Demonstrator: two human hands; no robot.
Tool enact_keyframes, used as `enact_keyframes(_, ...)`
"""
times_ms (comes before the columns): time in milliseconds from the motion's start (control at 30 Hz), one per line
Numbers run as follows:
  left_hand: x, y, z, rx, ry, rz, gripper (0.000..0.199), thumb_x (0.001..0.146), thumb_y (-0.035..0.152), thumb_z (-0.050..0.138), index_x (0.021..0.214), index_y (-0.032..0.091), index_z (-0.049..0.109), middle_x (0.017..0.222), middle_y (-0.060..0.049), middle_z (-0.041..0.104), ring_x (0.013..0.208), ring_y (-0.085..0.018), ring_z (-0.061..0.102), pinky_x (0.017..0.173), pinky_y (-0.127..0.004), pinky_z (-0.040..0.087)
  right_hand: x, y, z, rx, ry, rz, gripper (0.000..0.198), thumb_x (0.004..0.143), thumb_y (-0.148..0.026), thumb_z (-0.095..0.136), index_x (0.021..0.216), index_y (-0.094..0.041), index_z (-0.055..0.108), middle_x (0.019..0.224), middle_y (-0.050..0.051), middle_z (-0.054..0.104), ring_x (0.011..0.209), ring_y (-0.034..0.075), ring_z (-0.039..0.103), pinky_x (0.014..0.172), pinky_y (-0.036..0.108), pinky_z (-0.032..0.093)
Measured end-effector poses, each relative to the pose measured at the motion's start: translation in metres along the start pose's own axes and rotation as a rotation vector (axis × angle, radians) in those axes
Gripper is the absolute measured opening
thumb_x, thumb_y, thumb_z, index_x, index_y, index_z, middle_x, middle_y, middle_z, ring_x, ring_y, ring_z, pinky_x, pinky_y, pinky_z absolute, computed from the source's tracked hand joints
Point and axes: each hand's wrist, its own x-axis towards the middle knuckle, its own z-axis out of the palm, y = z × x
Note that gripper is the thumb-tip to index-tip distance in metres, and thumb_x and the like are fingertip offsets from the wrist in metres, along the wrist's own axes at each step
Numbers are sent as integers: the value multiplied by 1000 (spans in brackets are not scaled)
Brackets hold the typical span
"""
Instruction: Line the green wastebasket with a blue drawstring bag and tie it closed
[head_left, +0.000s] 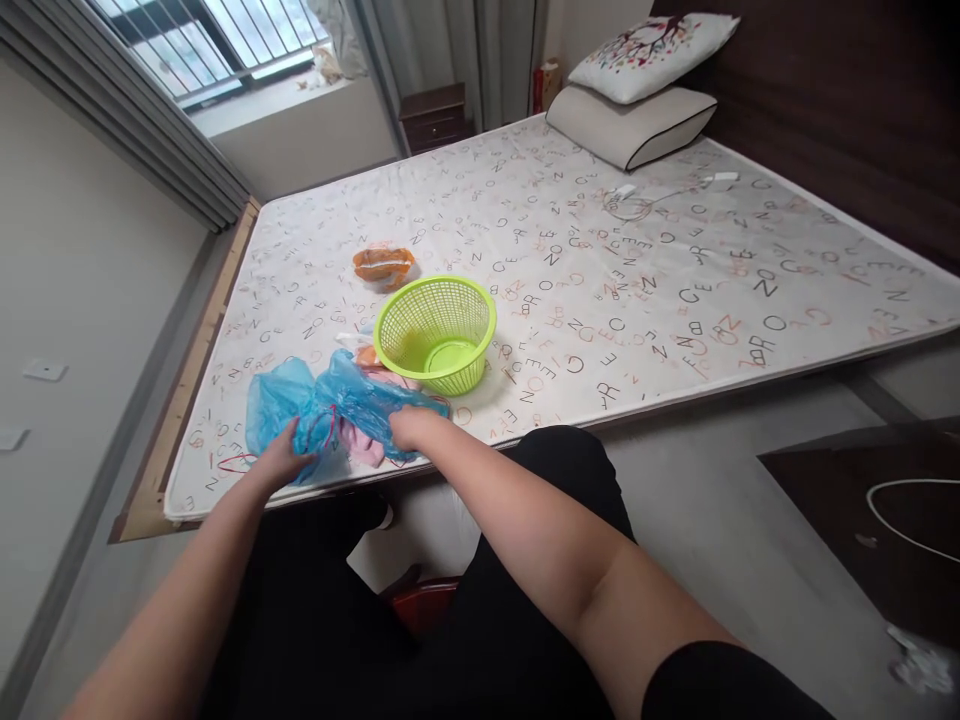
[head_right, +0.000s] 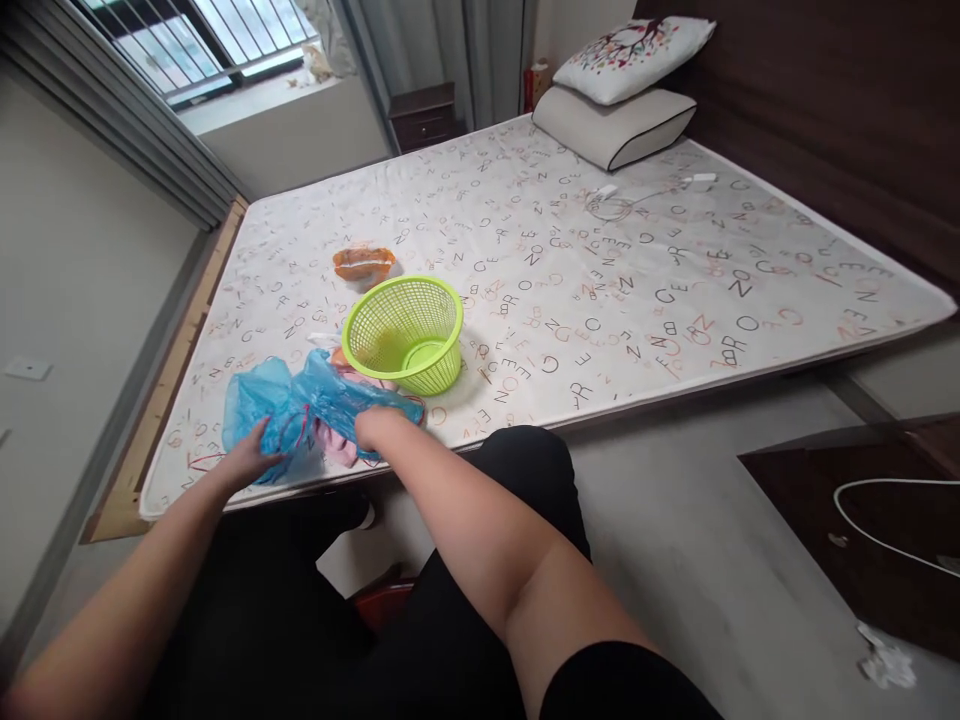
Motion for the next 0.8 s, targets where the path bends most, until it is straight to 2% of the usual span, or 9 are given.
enact_keyframes(67,-12,23,13,-122,92,-27,108,79,53,72,167,13,24,156,-29,50,146,-43,50,117,-59,43,1,2,1,3,3,12,50,85,-22,72,134,-15,69,146,22,63,124,37,69,98,45,61)
enact_keyframes(100,-16,36,21,-194,129,-2,103,84,53,70,168,17,23,157,-25,50,147,-40,50,118,-57,43,1,2,2,7,5,17,51,86,-24,71,136,-16,67,148,22,62,124,37,69,98,45,61)
enact_keyframes(167,-20,59,36,-324,130,40,87,88,52,68,162,20,35,152,-21,57,142,-36,55,117,-55,45,2,3,6,12,16,32,50,90,-26,67,139,-16,65,151,23,58,125,38,68,101,48,60)
enact_keyframes(267,-10,81,50,-530,16,73,69,88,57,69,144,19,57,141,-19,65,135,-35,60,114,-53,48,4,3,14,12,99,26,53,96,-32,60,147,-17,56,165,24,39,143,41,54,108,55,54)
enact_keyframes(367,5,96,54,-877,-100,23,77,85,71,67,142,21,58,146,-18,62,135,-36,60,110,-52,51,6,2,19,18,299,-80,65,98,-36,60,158,-22,40,176,20,13,160,43,24,114,62,47)
enact_keyframes(433,9,109,55,-1141,-200,-47,85,84,80,61,145,22,55,147,-18,62,132,-36,62,104,-51,55,7,-2,22,-12,435,-143,72,97,-35,62,162,-24,34,178,18,7,163,42,12,120,65,40)
enact_keyframes(567,3,144,56,-1518,-400,-88,86,92,84,37,147,21,56,142,-18,66,136,-39,60,106,-57,53,7,-15,30,-202,617,-209,73,98,-23,55,166,-19,28,178,14,7,165,37,6,131,65,14)
enact_keyframes(667,-3,166,52,-1613,-543,-135,94,90,90,24,144,21,60,141,-16,67,140,-42,55,109,-63,49,8,-26,37,-291,633,-221,72,99,-20,46,166,-6,23,178,16,9,165,35,5,133,62,7)
enact_keyframes(800,-3,170,37,-1440,-549,-155,91,87,86,21,136,23,64,132,-15,70,134,-44,60,103,-65,50,11,-36,38,-329,599,-251,69,102,-23,40,165,-1,22,176,18,14,165,34,9,135,55,4)
